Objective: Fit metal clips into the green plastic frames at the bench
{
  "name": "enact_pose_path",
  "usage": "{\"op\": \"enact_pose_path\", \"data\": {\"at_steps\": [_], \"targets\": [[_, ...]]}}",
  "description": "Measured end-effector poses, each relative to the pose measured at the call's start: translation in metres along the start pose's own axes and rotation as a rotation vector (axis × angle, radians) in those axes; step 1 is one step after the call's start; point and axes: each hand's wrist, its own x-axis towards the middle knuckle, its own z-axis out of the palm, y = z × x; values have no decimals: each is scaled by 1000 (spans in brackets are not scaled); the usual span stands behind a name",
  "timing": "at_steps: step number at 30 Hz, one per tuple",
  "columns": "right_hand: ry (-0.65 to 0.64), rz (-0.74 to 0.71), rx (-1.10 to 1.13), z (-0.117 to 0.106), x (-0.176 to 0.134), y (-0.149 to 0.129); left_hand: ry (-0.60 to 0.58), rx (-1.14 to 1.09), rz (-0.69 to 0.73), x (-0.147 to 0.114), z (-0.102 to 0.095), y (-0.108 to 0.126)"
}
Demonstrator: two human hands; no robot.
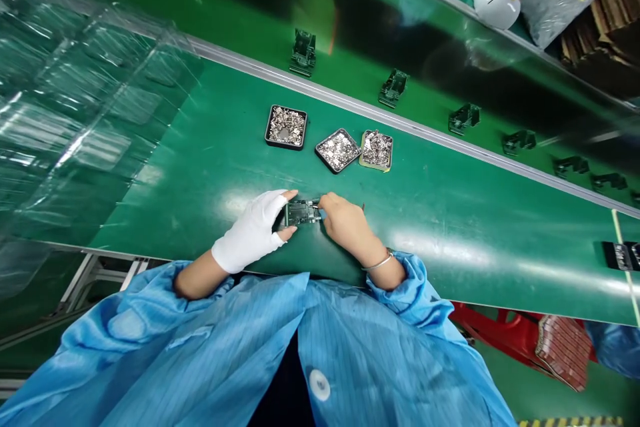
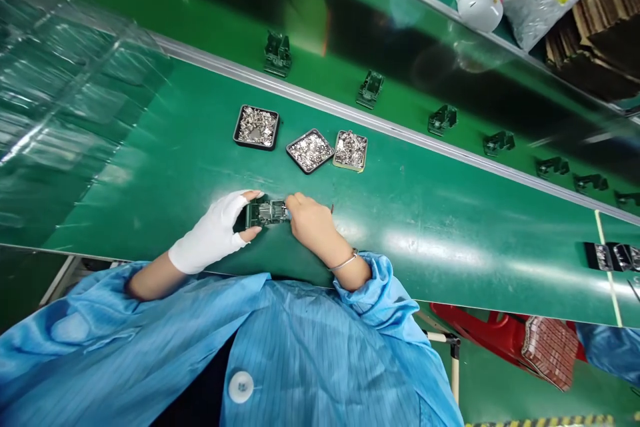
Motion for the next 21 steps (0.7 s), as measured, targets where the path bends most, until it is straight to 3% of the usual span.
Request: {"op": "enact_pose_path", "data": {"at_steps": [6, 10, 21], "targets": [[14, -103, 272, 0, -3, 21, -26, -12, -41, 0, -1, 0], [-30, -149, 198, -1, -7, 22, -43, -25, -53, 1, -3, 2], [-75, -81, 49, -3, -10, 4, -69, -42, -72, 2, -7, 5]]}}
